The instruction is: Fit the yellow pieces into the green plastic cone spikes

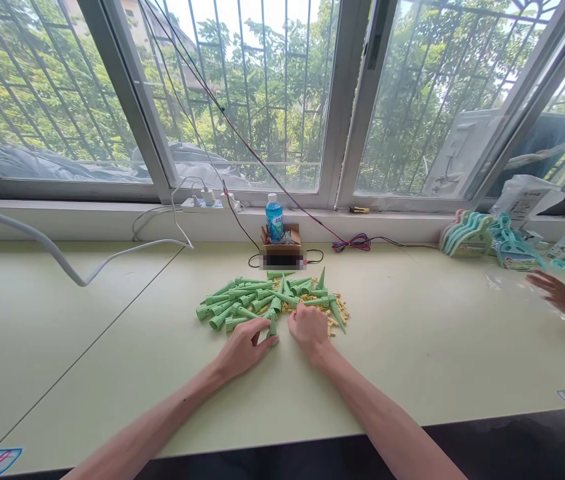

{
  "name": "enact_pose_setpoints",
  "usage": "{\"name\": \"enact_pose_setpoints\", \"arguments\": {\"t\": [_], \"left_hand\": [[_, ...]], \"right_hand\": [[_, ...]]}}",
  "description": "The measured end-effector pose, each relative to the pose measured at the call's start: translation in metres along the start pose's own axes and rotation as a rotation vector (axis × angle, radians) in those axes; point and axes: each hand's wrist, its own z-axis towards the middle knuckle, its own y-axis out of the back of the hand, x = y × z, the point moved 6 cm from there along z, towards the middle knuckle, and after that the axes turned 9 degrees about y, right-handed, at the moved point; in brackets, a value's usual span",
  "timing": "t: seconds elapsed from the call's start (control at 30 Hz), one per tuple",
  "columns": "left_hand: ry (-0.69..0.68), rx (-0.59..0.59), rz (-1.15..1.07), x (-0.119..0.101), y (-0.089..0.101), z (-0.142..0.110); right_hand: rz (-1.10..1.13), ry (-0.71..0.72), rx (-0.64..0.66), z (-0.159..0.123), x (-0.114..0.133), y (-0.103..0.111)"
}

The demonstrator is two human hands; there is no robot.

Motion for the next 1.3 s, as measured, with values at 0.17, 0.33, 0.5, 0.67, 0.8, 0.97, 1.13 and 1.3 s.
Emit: {"name": "enact_pose_setpoints", "arguments": {"t": [0.17,0.33,0.5,0.67,0.8,0.97,1.13,1.3], "left_hand": [[0.022,-0.027,-0.012,0.001,0.001,0.000],[0.046,-0.053,-0.041,0.002,0.006,0.000],[0.064,-0.045,-0.059,0.003,0.007,0.001],[0.121,-0.048,-0.180,0.005,0.008,0.003],[0.209,-0.061,-0.356,0.010,0.010,0.005],[0.268,-0.098,-0.456,0.014,0.014,0.007],[0.294,-0.100,-0.489,0.013,0.015,0.008],[0.272,-0.084,-0.492,0.010,0.016,0.007]], "right_hand": [[0.084,0.056,-0.028,-0.002,0.004,0.003],[0.190,0.172,-0.048,-0.004,0.011,0.003],[0.318,0.239,-0.088,-0.004,0.014,0.003],[0.559,0.251,-0.173,-0.003,0.011,0.008],[0.746,0.291,-0.189,-0.004,0.013,0.015],[0.887,0.331,-0.098,-0.006,0.020,0.017],[0.934,0.342,-0.056,-0.006,0.022,0.014],[1.004,0.364,-0.019,-0.006,0.022,0.007]]}}
